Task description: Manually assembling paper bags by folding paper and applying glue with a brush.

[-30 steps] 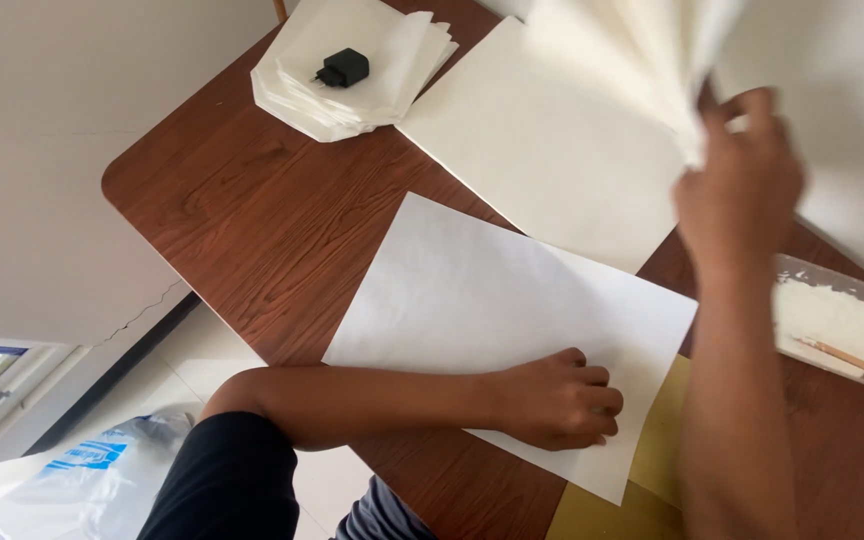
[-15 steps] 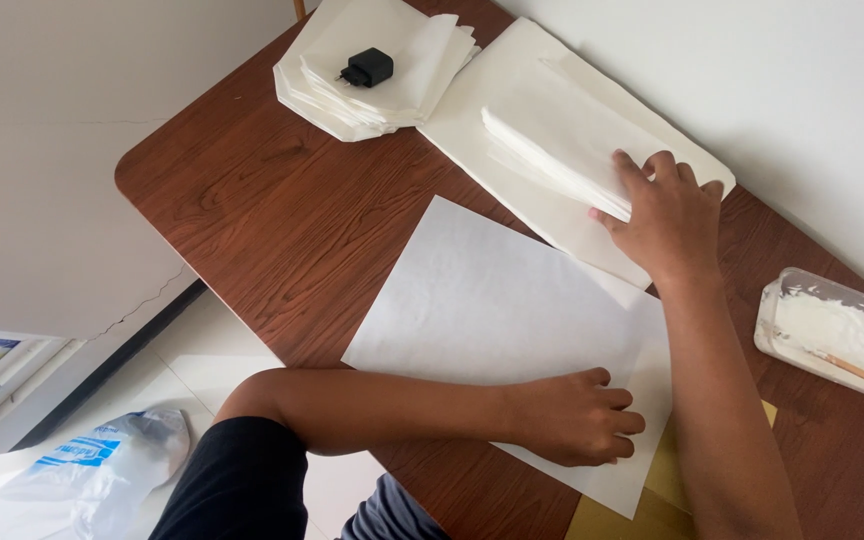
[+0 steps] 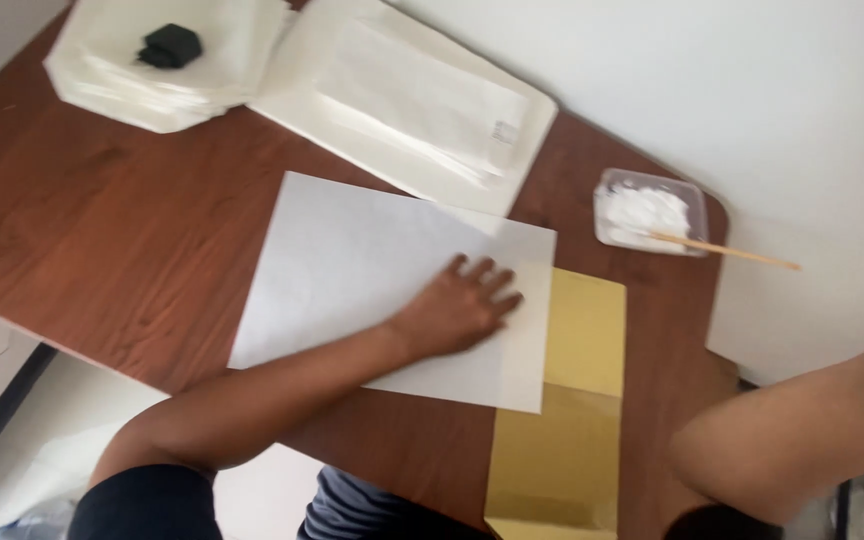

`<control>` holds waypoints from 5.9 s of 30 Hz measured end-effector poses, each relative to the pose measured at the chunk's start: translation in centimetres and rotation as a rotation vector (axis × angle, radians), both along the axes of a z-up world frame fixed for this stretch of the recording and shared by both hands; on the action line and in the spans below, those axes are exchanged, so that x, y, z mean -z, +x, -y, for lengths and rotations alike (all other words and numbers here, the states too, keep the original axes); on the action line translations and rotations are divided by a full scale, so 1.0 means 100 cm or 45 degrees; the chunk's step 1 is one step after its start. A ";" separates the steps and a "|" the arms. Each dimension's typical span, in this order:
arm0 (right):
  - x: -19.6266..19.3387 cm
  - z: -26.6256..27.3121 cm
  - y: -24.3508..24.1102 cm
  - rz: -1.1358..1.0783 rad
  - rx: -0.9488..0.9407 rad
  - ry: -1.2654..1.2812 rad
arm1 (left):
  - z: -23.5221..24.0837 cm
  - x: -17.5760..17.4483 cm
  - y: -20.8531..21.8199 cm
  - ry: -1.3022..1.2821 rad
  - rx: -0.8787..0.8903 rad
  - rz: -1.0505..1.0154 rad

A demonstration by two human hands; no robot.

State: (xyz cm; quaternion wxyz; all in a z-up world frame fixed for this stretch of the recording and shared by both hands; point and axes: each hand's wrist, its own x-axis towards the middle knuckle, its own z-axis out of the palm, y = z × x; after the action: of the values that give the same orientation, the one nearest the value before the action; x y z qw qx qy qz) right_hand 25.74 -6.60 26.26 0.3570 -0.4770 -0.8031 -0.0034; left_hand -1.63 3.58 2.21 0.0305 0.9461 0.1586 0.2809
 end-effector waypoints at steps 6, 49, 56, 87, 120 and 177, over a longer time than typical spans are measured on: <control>0.041 0.092 -0.056 0.095 0.520 -0.482 | -0.015 -0.031 -0.018 -0.134 -0.143 -0.492; 0.184 0.381 -0.088 -1.823 1.176 -0.230 | 0.153 -0.013 0.008 0.087 -0.018 -0.512; 0.162 0.326 -0.096 -2.043 0.924 -0.269 | 0.135 -0.002 0.061 -0.116 0.072 -0.348; 0.148 0.190 -0.092 -0.696 1.491 -1.433 | 0.037 -0.024 0.002 -0.322 0.118 -0.094; 0.202 0.224 -0.072 0.285 0.946 -0.420 | 0.038 -0.036 -0.001 -0.376 0.159 -0.196; 0.208 0.225 -0.068 0.353 0.957 -0.410 | 0.036 -0.038 -0.003 -0.334 0.141 -0.276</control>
State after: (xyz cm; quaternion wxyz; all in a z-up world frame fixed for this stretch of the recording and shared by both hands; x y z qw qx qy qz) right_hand 18.93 -29.13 5.42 0.1405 -0.7810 -0.6042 -0.0719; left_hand -1.92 -0.02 6.02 0.1517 0.9660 0.1439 0.1520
